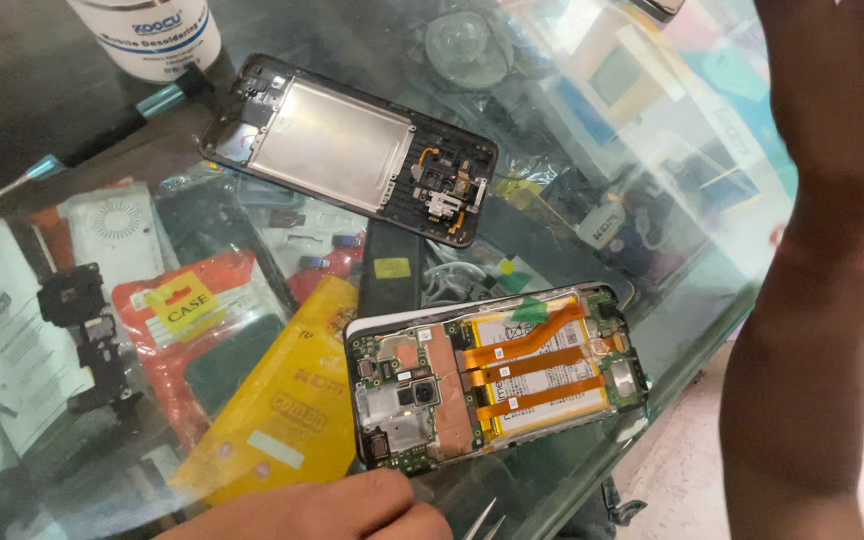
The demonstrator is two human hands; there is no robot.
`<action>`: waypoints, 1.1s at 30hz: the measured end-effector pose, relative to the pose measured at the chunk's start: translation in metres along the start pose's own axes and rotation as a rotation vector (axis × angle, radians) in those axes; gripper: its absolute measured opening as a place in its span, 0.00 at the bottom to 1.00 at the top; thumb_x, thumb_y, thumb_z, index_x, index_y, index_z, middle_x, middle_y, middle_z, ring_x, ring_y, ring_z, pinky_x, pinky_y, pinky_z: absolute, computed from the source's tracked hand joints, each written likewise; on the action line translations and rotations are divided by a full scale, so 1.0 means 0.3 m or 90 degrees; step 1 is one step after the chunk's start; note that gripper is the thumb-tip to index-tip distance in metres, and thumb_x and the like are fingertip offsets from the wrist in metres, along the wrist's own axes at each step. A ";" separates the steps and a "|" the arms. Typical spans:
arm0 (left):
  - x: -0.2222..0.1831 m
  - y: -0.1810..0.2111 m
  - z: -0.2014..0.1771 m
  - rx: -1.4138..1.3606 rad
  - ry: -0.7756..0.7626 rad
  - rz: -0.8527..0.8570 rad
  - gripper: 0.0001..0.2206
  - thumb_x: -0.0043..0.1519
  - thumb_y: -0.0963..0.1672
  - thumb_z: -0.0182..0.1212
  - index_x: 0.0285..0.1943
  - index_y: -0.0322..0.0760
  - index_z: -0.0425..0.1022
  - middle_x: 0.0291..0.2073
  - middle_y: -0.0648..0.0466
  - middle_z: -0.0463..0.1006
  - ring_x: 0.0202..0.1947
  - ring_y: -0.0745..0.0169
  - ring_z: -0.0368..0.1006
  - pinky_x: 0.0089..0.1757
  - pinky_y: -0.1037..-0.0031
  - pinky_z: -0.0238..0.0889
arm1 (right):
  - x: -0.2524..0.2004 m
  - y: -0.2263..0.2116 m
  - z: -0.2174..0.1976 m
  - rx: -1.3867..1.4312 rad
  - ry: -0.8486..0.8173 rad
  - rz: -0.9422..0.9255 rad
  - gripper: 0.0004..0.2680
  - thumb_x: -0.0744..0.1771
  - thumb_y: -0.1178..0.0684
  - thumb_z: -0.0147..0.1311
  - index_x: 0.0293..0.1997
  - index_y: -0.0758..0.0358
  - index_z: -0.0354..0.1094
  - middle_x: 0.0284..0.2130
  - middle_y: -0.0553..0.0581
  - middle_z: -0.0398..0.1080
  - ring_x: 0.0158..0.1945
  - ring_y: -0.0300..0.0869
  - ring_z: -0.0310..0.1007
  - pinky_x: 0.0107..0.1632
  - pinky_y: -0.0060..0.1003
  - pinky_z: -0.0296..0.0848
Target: The person uses tweezers to remove a small metal bracket and a camera module from the interior of a disassembled smartphone. They then place the removed parts on the glass work surface.
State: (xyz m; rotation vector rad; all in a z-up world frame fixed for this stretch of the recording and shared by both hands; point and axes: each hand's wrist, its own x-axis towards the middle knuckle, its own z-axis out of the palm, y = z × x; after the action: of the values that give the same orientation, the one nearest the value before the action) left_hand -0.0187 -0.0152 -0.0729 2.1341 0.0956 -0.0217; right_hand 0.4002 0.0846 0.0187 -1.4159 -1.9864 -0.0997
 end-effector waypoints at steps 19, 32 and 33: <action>0.030 0.119 -0.146 0.046 0.233 0.187 0.05 0.65 0.41 0.59 0.44 0.32 0.72 0.37 0.52 0.74 0.38 0.55 0.77 0.38 0.66 0.72 | -0.247 -0.488 0.088 0.161 -0.282 -0.105 0.33 0.54 0.29 0.66 0.59 0.61 0.70 0.58 0.55 0.73 0.63 0.54 0.72 0.62 0.49 0.72; 0.011 0.118 -0.290 -0.014 0.544 -0.046 0.06 0.54 0.40 0.66 0.36 0.34 0.73 0.29 0.54 0.78 0.28 0.65 0.77 0.32 0.74 0.69 | -0.223 -0.512 0.082 0.131 -0.333 -0.105 0.32 0.57 0.32 0.66 0.62 0.60 0.66 0.61 0.55 0.70 0.64 0.53 0.67 0.63 0.50 0.65; 0.009 0.113 -0.292 -0.049 0.538 -0.068 0.07 0.54 0.41 0.66 0.36 0.34 0.74 0.27 0.55 0.78 0.26 0.67 0.76 0.31 0.75 0.68 | -0.223 -0.513 0.083 0.127 -0.339 -0.110 0.32 0.57 0.33 0.66 0.63 0.59 0.66 0.61 0.55 0.69 0.64 0.53 0.66 0.63 0.50 0.65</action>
State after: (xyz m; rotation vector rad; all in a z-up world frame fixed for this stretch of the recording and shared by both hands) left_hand -0.0152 0.0408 0.0025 1.9254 0.6877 0.8075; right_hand 0.2674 -0.0207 0.0104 -1.2224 -2.4633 0.4307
